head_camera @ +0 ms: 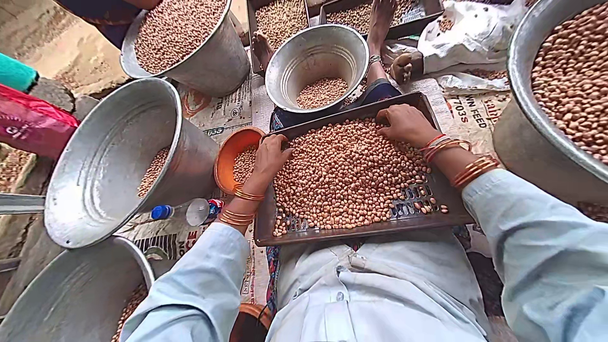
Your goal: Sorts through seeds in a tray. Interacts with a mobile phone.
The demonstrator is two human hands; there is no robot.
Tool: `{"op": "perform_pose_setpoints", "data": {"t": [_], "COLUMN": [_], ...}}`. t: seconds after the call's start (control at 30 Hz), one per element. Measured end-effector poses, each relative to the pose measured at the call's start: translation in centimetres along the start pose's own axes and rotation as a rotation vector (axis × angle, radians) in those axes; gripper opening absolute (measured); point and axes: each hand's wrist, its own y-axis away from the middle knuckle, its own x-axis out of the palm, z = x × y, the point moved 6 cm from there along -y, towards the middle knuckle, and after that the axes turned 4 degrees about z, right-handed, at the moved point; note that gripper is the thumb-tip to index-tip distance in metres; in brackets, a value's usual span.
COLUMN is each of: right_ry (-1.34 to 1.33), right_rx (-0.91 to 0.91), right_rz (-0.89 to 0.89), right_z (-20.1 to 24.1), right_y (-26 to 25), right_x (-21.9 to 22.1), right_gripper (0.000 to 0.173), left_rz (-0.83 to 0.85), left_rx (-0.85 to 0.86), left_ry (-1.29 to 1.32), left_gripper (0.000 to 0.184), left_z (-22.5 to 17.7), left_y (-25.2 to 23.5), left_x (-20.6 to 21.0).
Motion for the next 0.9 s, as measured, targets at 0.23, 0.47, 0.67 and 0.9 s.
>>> {"op": "perform_pose_setpoints", "data": {"t": [0.23, 0.47, 0.67, 0.9], "right_ry": [0.028, -0.637, -0.542, -0.372], "right_rx": [-0.044, -0.137, -0.276, -0.247], "right_rz": [0.221, 0.37, 0.151, -0.063], "right_z": [6.5, 9.2, 9.6, 7.4], "right_y": [2.6, 5.0, 8.0, 12.0], "right_x": [3.8, 3.5, -2.1, -4.4], "right_gripper": [0.069, 0.05, 0.027, 0.036], "left_rz": [0.183, 0.367, 0.298, 0.149], "left_rx": [0.09, -0.327, 0.035, 0.122], "left_ry": [0.261, 1.336, 1.399, 0.738], "left_gripper": [0.053, 0.037, 0.058, 0.049], "left_z": [-6.7, -8.2, -8.2, -7.2], "left_y": [3.8, 5.4, 6.7, 8.1], "left_x": [2.5, 3.5, -1.2, -4.6]}}
